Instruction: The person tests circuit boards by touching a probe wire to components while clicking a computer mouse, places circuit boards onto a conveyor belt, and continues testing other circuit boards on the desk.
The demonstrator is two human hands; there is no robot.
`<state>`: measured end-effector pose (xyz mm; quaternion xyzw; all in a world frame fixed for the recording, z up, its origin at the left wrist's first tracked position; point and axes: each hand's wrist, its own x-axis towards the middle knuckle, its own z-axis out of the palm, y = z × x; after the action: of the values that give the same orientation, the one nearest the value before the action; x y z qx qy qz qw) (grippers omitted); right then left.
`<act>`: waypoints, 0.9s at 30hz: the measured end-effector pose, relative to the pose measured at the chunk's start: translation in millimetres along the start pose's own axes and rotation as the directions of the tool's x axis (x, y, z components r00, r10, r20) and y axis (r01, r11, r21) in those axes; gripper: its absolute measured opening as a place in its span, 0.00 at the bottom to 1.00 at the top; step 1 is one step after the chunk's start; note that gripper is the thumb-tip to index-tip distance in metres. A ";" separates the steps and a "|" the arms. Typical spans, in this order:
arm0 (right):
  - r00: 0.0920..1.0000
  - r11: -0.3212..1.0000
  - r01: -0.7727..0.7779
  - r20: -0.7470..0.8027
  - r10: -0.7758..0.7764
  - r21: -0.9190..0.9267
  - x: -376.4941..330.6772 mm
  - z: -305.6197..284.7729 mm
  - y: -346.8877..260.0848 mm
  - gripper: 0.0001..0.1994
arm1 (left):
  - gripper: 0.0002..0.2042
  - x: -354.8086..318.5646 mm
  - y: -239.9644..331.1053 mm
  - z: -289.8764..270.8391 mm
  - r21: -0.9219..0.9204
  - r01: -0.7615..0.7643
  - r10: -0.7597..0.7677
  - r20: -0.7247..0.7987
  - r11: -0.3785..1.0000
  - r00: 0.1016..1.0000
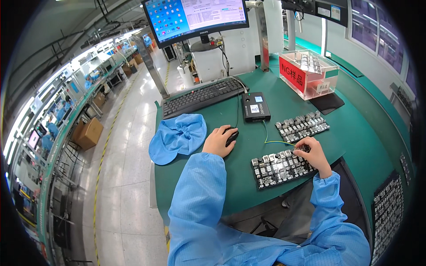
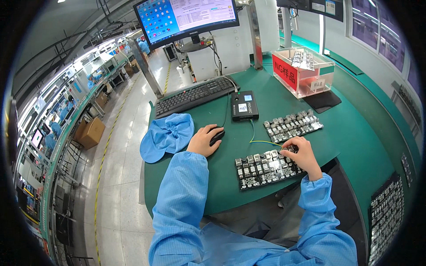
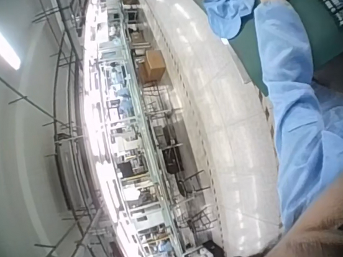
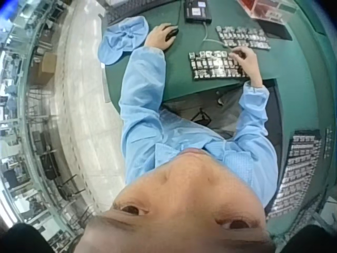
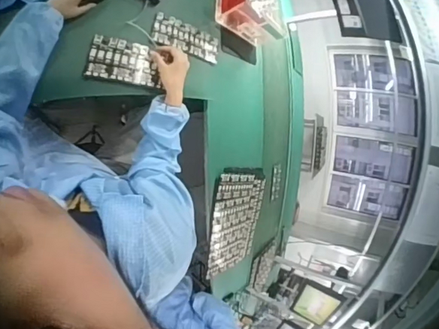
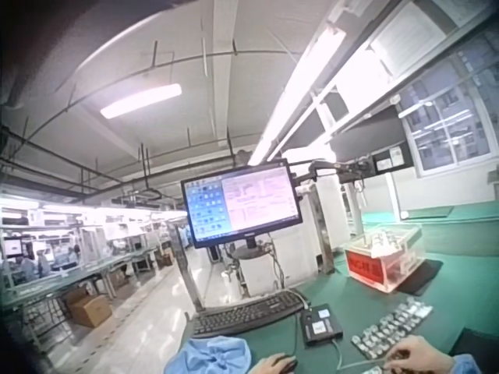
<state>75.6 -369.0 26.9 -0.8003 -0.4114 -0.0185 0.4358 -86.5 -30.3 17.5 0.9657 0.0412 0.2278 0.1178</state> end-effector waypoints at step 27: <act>0.996 0.996 -0.078 0.047 0.077 0.031 1.2 -4.7 3.4 0.09 | 0.25 6.5 1.7 -2.7 -0.005 -0.035 0.035 0.024 0.999 0.999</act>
<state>80.3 -372.5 28.0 -0.8086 -0.3902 0.0232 0.4397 -81.9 -30.5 23.1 0.9687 0.0225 0.2181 0.1165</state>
